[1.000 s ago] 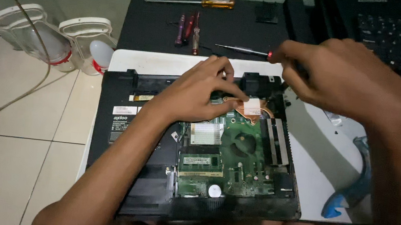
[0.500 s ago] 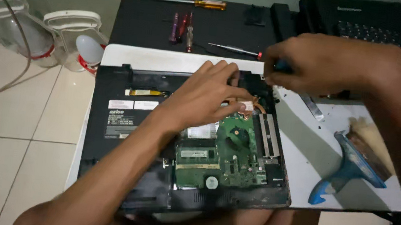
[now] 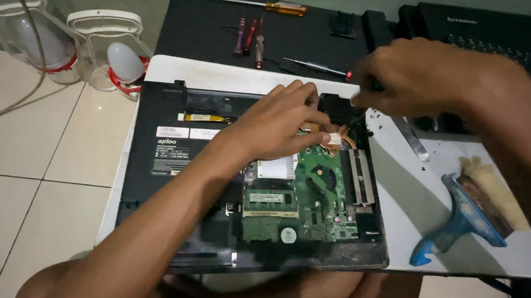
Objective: The person is repairing a laptop by removing and reattaching the cooling fan and heat sink. They use a screwdriver to unscrew and screw back components, carefully handling the internal parts.
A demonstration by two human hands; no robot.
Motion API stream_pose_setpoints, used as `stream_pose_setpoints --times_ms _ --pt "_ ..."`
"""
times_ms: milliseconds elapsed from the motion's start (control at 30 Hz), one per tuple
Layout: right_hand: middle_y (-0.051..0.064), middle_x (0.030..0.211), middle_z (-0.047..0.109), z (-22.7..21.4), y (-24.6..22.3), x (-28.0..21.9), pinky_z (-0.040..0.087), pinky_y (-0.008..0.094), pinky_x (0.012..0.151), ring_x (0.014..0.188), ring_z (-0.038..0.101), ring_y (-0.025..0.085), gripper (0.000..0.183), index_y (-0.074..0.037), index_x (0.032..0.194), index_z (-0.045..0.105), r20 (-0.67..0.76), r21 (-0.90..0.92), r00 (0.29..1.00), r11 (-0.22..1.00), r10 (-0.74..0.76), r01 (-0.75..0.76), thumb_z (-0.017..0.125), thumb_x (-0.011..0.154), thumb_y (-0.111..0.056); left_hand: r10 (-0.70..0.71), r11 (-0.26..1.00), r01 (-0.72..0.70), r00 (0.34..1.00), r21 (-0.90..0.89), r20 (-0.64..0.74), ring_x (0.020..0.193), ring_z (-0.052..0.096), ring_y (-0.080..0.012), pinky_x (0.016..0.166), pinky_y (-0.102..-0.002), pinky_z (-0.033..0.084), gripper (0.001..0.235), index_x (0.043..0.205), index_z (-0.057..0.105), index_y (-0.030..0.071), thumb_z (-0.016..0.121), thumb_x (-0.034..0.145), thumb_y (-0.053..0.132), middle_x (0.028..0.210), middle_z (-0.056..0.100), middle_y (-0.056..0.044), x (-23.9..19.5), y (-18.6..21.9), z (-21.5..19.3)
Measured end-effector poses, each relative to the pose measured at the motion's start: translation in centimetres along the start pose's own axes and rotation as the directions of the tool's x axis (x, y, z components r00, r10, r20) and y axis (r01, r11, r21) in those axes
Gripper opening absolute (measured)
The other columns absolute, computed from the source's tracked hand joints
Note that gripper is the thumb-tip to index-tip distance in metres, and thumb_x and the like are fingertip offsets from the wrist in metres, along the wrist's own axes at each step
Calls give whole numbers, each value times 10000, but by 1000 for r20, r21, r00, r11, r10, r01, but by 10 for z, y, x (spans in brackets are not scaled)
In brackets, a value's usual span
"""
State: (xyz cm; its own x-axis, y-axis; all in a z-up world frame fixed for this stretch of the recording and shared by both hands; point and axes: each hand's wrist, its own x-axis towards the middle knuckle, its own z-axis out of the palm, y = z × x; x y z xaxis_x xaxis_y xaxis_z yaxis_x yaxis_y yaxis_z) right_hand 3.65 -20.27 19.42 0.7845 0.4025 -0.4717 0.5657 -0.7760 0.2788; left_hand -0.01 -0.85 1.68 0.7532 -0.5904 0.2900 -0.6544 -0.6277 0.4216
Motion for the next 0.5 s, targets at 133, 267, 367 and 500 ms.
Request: stream_pose_setpoints --times_ms 133,267,367,500 --pt "137 1189 915 3 -6 9 667 562 905 1036 870 414 435 -175 1277 896 -83 -92 993 992 81 -89 714 1142 -547 -7 1000 7 1000 -23 -10 1179 580 -324 954 -515 445 335 1343 903 307 685 1160 482 1162 599 -66 0 -3 2" --pt "28 1437 861 -4 -8 -2 685 451 1082 1283 861 259 478 -235 1476 766 83 -74 989 991 120 -114 781 1081 -505 17 1000 -17 999 -3 -34 1177 583 -318 940 -520 465 340 1362 895 295 719 1142 486 1201 637 -94 0 -4 2" --pt "66 1316 911 4 7 2 689 447 992 1081 905 285 468 -210 1467 798 81 -70 991 992 106 -101 750 1100 -497 29 999 -30 999 -22 -46 1137 578 -308 917 -509 454 373 1390 900 301 689 1151 495 1147 622 -65 1 -6 7" --pt "112 856 954 9 13 0 633 423 756 776 898 260 577 -186 1342 886 37 -101 993 989 113 -109 602 1162 -655 35 999 -37 998 -39 -46 1138 578 -326 897 -515 439 363 1368 897 274 669 1172 477 1133 598 -64 1 -6 6"
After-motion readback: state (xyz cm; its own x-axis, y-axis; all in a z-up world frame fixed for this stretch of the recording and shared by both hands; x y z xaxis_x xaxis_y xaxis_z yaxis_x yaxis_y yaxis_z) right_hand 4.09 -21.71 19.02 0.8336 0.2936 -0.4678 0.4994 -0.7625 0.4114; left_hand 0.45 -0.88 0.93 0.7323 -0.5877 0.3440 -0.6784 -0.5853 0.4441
